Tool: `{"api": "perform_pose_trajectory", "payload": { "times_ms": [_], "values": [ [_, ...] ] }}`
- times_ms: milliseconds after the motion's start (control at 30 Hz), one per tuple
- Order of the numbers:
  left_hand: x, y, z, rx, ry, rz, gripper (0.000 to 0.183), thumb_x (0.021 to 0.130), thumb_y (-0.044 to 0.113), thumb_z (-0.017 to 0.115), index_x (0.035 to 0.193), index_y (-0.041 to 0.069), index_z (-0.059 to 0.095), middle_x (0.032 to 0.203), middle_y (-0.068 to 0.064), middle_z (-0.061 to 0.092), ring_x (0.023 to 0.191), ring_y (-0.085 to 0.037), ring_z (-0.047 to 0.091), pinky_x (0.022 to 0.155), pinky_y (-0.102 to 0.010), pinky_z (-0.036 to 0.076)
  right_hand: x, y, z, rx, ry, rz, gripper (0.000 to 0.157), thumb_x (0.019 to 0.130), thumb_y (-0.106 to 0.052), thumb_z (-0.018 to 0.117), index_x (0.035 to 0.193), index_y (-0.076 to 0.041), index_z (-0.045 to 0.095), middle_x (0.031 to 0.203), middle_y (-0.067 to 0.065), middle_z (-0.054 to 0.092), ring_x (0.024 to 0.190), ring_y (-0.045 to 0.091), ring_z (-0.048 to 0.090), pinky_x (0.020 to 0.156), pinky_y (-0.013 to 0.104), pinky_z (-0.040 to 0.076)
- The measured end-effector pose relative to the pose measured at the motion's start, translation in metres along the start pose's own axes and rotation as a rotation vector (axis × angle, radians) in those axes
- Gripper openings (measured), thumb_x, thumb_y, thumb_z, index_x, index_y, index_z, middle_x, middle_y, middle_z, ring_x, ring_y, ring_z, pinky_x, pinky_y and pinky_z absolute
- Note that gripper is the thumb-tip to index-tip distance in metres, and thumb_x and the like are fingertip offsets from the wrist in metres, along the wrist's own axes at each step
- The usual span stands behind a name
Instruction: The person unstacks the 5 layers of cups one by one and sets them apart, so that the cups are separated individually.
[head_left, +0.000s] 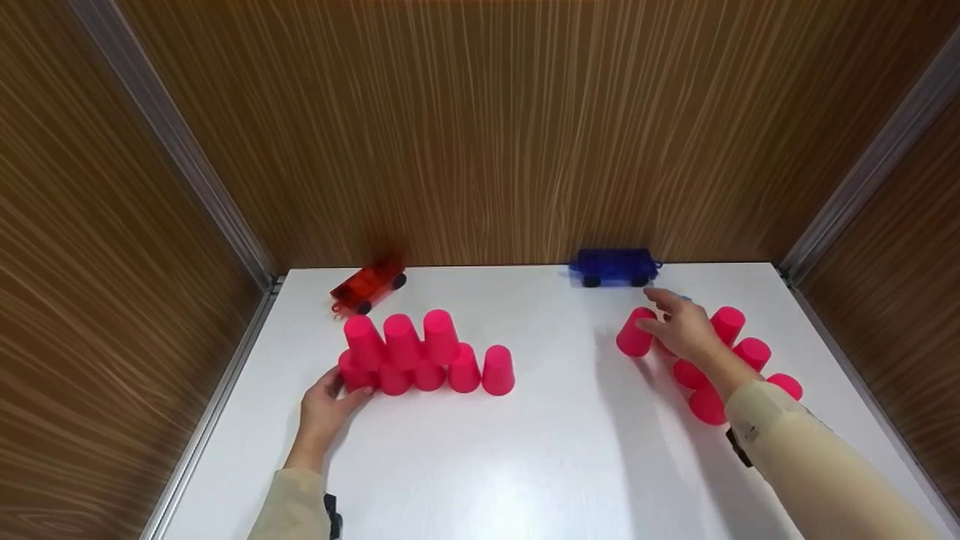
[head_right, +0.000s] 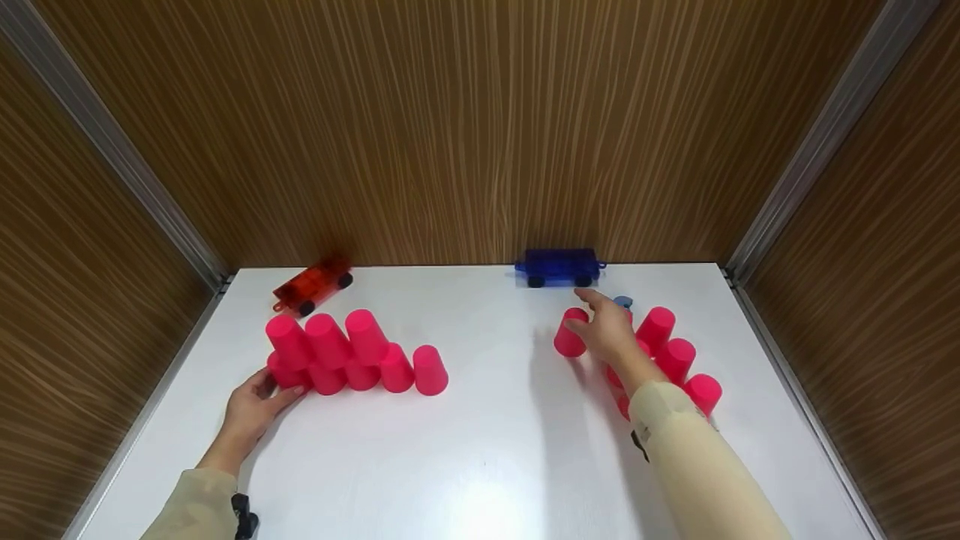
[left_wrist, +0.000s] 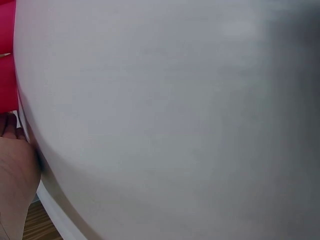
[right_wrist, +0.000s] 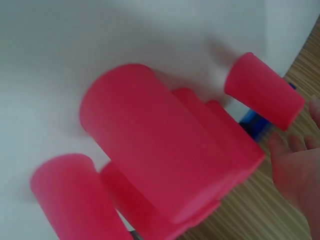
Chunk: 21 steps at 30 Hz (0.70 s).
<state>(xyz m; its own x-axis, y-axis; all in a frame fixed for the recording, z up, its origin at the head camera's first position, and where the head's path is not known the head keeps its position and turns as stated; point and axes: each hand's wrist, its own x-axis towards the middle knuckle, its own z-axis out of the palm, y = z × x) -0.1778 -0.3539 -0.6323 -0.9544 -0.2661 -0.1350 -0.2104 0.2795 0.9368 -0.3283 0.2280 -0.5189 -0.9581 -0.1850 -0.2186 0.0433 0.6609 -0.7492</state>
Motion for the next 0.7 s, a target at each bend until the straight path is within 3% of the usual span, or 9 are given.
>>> {"api": "perform_pose_trajectory", "payload": {
  "times_ms": [167,300,533,700],
  "values": [
    [0.002,-0.002,-0.001,0.018,-0.011,-0.022,0.08,0.097,0.027,0.081,0.163,0.008,0.04,0.166,-0.016,0.041,0.157,-0.035,0.032,0.124,-0.046,0.036,-0.007,-0.032,-0.002,-0.034,0.044,-0.126,0.078,0.1,-0.038,0.075,0.165,-0.015,0.038,0.166,0.02,0.038,0.151,0.049,0.036,0.113,0.058,0.047],
    [0.003,-0.003,-0.001,0.014,-0.01,-0.03,0.081,0.097,0.028,0.081,0.164,0.009,0.04,0.167,-0.015,0.041,0.157,-0.034,0.032,0.124,-0.047,0.035,-0.008,-0.066,0.013,-0.012,0.049,-0.243,0.072,0.1,-0.04,0.076,0.161,-0.017,0.046,0.163,0.013,0.046,0.15,0.042,0.041,0.116,0.057,0.045],
    [0.0,0.0,-0.002,0.02,-0.003,-0.022,0.08,0.097,0.027,0.082,0.163,0.008,0.041,0.166,-0.015,0.042,0.157,-0.035,0.033,0.125,-0.048,0.034,-0.01,-0.131,0.068,0.02,0.03,-0.435,0.059,0.098,-0.034,0.079,0.151,-0.017,0.059,0.151,0.006,0.06,0.142,0.03,0.053,0.117,0.052,0.045],
    [0.001,0.0,0.0,0.037,0.0,-0.031,0.081,0.097,0.028,0.082,0.163,0.008,0.041,0.166,-0.016,0.042,0.156,-0.036,0.033,0.125,-0.05,0.033,-0.007,-0.17,0.114,0.013,-0.001,-0.571,0.055,0.097,-0.027,0.081,0.145,-0.01,0.064,0.144,0.008,0.066,0.137,0.027,0.059,0.116,0.048,0.047]
  ]
}}
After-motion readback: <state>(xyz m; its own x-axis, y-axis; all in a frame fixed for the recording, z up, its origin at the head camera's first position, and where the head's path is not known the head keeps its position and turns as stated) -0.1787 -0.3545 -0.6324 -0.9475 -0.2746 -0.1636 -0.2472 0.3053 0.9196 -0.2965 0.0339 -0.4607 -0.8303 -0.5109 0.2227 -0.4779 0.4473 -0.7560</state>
